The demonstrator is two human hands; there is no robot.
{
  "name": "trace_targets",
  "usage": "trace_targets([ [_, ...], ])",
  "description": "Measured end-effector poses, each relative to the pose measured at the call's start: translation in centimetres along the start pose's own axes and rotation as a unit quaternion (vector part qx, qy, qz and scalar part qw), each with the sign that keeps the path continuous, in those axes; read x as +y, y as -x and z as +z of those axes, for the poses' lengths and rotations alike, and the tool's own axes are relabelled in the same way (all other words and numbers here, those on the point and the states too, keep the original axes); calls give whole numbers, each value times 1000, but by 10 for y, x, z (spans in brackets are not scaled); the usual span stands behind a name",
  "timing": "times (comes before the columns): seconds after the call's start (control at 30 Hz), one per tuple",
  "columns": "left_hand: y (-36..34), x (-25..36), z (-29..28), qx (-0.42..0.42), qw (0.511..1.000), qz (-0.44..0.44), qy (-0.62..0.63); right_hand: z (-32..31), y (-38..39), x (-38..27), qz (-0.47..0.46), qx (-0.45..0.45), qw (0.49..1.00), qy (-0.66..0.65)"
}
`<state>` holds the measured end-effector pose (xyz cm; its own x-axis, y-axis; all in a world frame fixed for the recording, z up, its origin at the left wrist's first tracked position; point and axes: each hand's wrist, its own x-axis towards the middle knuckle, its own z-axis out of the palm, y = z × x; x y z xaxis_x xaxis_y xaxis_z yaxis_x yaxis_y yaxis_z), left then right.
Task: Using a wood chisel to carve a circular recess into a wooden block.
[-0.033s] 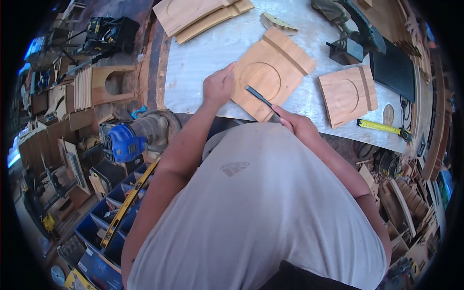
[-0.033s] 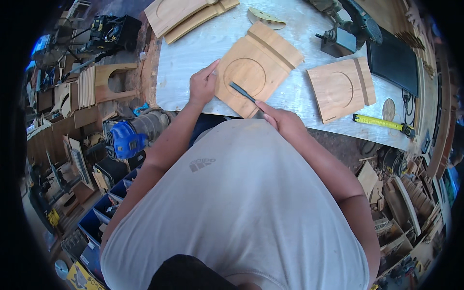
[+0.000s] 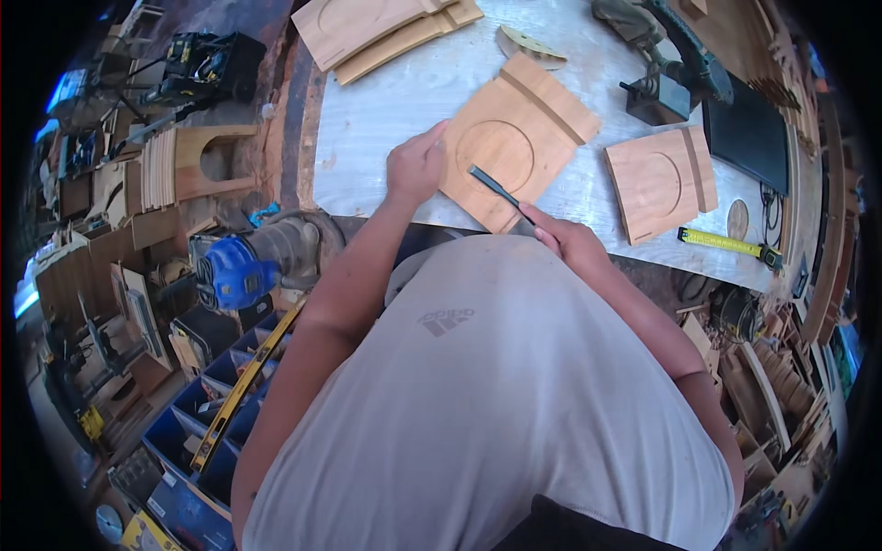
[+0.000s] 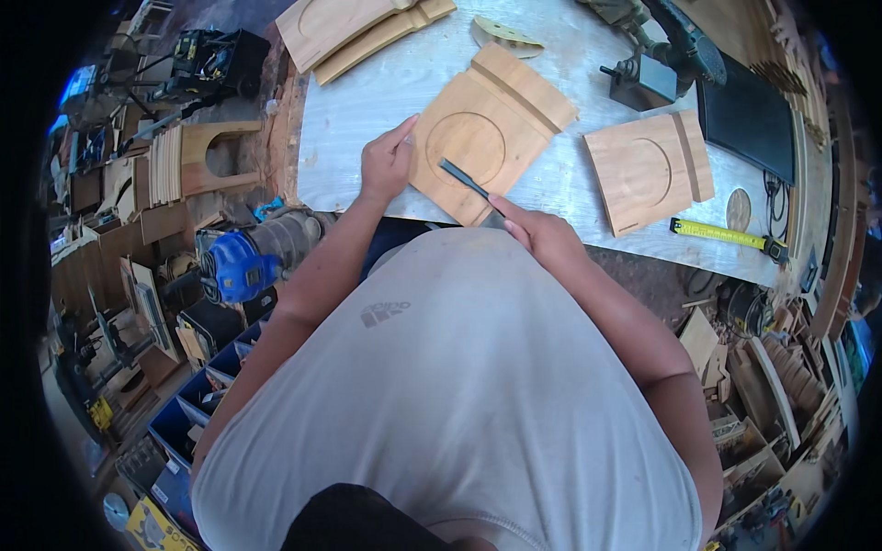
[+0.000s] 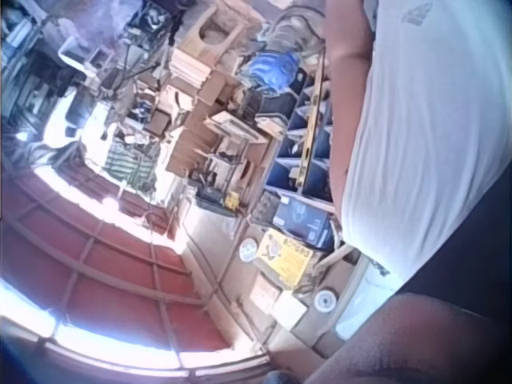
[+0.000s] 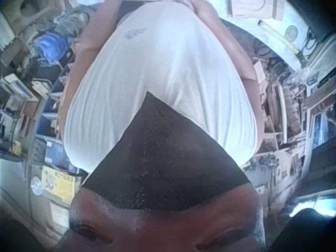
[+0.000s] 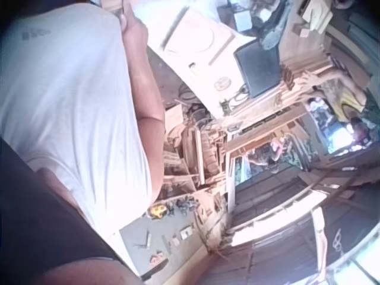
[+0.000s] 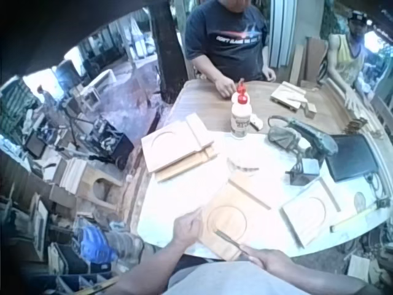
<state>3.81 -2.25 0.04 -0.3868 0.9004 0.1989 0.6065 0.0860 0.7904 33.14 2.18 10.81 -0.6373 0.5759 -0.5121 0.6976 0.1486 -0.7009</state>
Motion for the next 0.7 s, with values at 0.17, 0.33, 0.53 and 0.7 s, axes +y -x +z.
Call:
trace_targets([
  [0.17,-5,1,0,-4,1000,7,8,5,-12,5,-76,43,996,-10],
  [0.33,-4,1,2,-1,1000,15,12,2,-6,7,-44,16,999,-3],
  [0.53,0,0,0,-2,1000,28,11,9,-3,9,-67,44,997,8],
  [0.7,0,7,-2,-15,1000,-1,4,11,-23,19,-111,48,992,41],
])
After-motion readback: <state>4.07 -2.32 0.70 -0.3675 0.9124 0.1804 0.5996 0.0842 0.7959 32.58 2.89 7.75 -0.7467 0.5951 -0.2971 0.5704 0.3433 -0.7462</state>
